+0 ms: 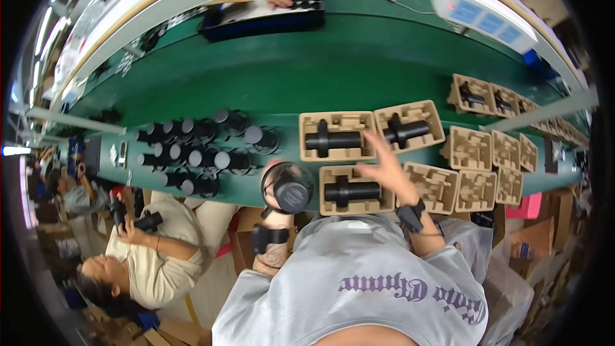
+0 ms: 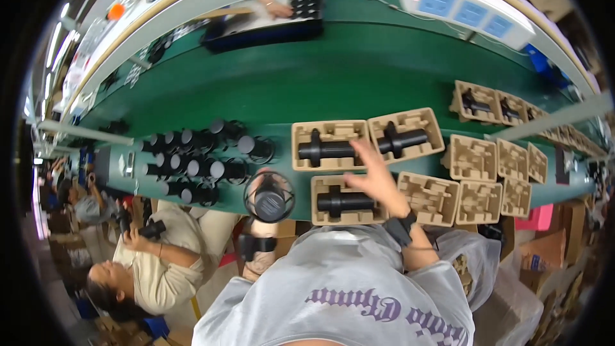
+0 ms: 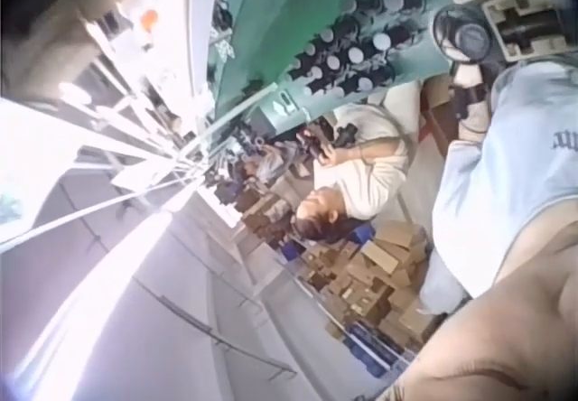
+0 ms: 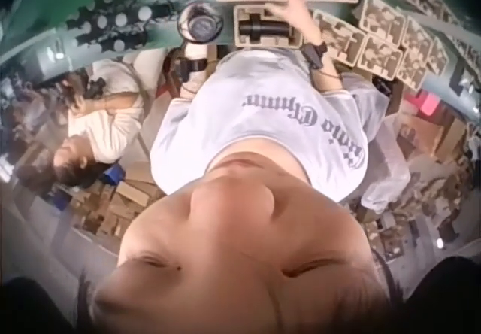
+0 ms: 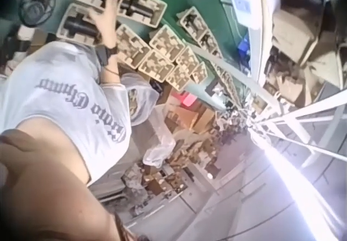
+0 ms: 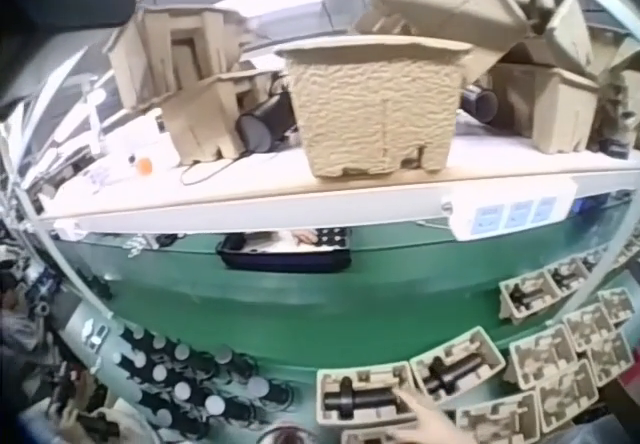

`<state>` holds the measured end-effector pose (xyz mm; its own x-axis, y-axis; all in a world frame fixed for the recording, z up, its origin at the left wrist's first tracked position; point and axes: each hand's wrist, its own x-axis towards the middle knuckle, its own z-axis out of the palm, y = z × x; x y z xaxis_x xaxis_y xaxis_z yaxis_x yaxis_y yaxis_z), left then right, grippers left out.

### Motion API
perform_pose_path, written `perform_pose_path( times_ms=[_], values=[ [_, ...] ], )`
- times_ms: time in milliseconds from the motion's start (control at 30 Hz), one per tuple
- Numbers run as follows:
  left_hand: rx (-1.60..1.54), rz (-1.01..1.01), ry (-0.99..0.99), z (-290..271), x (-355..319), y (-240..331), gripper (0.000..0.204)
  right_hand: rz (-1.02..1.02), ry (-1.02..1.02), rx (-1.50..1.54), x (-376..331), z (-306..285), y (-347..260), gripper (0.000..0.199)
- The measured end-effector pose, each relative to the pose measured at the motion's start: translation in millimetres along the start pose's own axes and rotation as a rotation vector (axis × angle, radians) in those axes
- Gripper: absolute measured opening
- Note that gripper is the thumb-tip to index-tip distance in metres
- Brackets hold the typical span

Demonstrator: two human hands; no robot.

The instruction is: Packing electronic components (cameras/lenses) into cardboard trays on a factory assembly line.

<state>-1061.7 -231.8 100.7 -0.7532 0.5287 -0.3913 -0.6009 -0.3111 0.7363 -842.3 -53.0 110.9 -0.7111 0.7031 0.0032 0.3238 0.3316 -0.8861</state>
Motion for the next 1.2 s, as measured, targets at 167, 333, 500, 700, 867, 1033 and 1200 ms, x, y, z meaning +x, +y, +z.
perform_pose_path(
  times_ms=[167,333,500,700,867,1033,1200],
  values=[
    [0.097,-0.337,-0.272,78.4,-59.8,-28.9,0.040,-0.090,-0.054,0.257,-24.7,63.1,-48.0,0.086],
    [1.507,1.084,-0.078,42.4,57.3,3.5,0.058,0.232,0.115,0.469,-33.9,23.0,-45.4,0.043],
    [1.845,0.809,-0.099,-6.1,136.7,11.2,0.019,0.258,0.203,0.893,-65.1,-6.4,-13.7,0.042],
    [1.449,0.800,-0.233,26.5,93.3,76.7,0.041,0.321,0.566,0.943,-147.4,-45.5,-7.5,0.056],
    [1.575,0.615,-0.404,-36.0,89.5,126.5,0.083,0.411,0.805,0.609,-206.9,-74.9,8.9,0.050],
    [1.993,0.492,-0.173,-82.2,111.6,112.6,0.069,0.270,0.709,-0.498,-201.0,-81.0,27.6,0.060],
    [1.833,0.321,-0.199,-60.9,107.9,102.1,0.048,0.110,0.511,-0.712,-173.1,-62.8,51.4,0.051]
  ],
)
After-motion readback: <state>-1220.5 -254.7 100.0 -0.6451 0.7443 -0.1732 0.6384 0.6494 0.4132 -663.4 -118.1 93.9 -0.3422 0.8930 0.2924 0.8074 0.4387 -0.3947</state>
